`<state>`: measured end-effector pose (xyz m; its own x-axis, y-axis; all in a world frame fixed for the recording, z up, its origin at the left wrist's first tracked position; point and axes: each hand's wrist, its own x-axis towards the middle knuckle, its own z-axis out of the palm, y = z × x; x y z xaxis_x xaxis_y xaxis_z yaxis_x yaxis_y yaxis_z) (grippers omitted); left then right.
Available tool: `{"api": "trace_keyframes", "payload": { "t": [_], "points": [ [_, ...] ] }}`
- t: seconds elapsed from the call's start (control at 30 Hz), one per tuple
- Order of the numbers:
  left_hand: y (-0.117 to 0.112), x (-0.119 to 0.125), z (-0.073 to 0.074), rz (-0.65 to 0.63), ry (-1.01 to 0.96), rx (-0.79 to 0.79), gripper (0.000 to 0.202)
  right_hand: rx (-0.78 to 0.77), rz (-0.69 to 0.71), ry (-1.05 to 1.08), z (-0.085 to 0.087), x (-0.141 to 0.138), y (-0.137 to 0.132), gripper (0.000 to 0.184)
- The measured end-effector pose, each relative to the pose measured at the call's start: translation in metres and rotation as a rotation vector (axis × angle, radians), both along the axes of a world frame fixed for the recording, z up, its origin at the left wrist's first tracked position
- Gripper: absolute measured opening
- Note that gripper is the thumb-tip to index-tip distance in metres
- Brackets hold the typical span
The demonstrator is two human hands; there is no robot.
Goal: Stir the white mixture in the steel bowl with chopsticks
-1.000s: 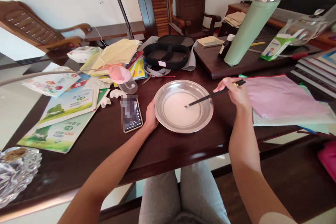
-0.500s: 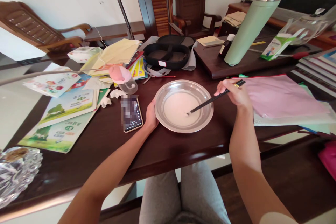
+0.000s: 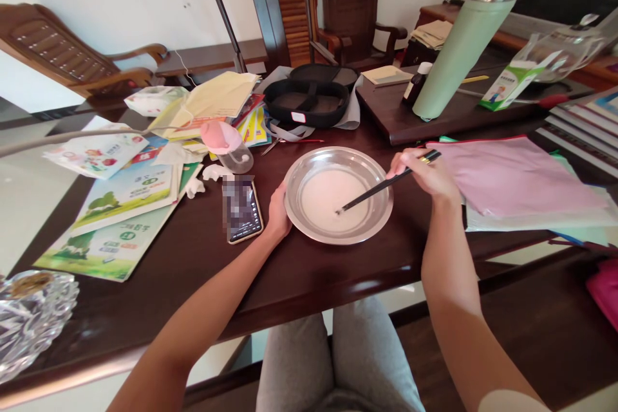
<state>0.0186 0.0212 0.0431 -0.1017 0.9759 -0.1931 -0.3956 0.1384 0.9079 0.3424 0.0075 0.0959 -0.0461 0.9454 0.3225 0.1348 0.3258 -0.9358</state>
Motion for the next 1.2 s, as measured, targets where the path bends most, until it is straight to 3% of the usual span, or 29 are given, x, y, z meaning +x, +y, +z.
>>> {"api": "trace_keyframes", "payload": {
  "t": [0.1, 0.27, 0.33, 0.5, 0.57, 0.8, 1.0, 1.2],
  "points": [
    [-0.001, 0.001, 0.001, 0.006, -0.014, 0.012, 0.028, -0.031, 0.073, -0.073, 0.004, -0.012, 0.002, 0.049],
    [-0.001, 0.001, 0.003, -0.004, -0.017, -0.004, 0.029, 0.005, -0.164, -0.054, 0.002, -0.002, 0.001, 0.051],
    [-0.001, 0.001, 0.003, -0.011, -0.016, 0.000, 0.029, 0.019, -0.197, -0.020, 0.000, 0.006, 0.000, 0.053],
    [-0.001, -0.001, 0.000, 0.005, 0.002, 0.002, 0.029, -0.028, 0.011, -0.048, 0.002, -0.004, -0.001, 0.051],
    [-0.001, -0.001, -0.002, 0.005, 0.005, 0.002, 0.030, -0.034, 0.034, -0.083, 0.005, -0.012, 0.000, 0.050],
    [0.000, -0.002, -0.002, 0.009, -0.001, -0.006, 0.032, 0.043, -0.197, 0.004, 0.001, 0.003, 0.000, 0.052],
    [0.000, -0.002, -0.002, 0.012, 0.000, 0.003, 0.029, -0.046, 0.062, -0.065, 0.004, -0.010, 0.000, 0.051],
    [-0.001, 0.000, 0.002, -0.011, -0.006, 0.003, 0.028, -0.007, -0.144, -0.038, 0.004, -0.002, -0.001, 0.051]
  ]
}}
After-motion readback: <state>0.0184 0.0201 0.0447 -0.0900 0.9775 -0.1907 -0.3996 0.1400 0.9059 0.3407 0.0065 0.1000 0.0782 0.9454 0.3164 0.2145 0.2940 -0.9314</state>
